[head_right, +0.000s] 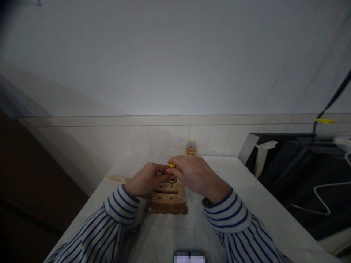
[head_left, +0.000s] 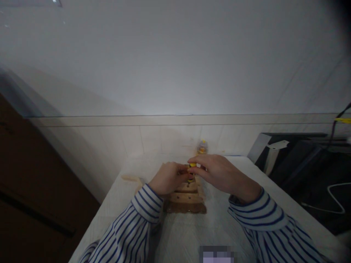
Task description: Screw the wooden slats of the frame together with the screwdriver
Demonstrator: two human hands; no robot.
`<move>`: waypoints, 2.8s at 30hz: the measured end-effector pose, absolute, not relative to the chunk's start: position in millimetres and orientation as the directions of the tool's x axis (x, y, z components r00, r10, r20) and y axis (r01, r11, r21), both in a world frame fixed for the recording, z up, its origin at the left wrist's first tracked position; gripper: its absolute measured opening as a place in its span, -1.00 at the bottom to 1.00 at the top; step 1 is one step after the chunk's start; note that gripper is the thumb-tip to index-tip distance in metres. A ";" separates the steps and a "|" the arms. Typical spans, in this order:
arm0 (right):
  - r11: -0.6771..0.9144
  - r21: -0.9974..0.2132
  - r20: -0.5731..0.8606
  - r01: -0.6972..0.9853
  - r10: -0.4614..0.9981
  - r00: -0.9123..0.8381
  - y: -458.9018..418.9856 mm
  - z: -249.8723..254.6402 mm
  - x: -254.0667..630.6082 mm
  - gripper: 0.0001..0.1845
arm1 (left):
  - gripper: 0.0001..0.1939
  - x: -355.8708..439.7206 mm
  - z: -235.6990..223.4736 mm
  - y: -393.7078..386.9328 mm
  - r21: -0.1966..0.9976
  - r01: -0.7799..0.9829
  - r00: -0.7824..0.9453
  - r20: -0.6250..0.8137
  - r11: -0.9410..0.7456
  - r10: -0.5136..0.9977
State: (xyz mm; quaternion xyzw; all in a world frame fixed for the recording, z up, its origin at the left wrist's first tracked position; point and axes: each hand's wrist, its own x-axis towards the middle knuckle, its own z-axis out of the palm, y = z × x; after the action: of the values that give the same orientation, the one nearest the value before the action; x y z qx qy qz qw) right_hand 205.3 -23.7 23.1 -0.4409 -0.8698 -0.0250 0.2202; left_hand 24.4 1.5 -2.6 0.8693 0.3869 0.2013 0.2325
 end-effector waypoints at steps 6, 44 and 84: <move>0.595 -0.181 0.397 0.783 0.773 -0.496 -25.3 25.0 202.5 -0.71 | -0.70 25.0 0.9 0.6 0.584 0.574 0.593 0.187 -0.574 0.783; 0.632 -0.120 0.436 0.765 0.726 -0.531 -23.1 24.2 205.2 -0.77 | -0.71 22.5 -0.3 4.2 0.542 0.562 0.654 0.171 -0.625 0.737; 0.591 -0.129 0.385 0.796 0.770 -0.509 -25.2 24.7 201.9 -0.74 | -0.70 23.5 2.3 1.9 0.562 0.575 0.638 0.148 -0.595 0.756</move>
State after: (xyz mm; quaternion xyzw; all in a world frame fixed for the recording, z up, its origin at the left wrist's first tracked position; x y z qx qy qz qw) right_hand 201.9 -25.2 24.7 -0.4511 -0.8681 -0.0322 0.2048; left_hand 23.5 1.9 2.3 0.8726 0.3813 0.1894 0.2395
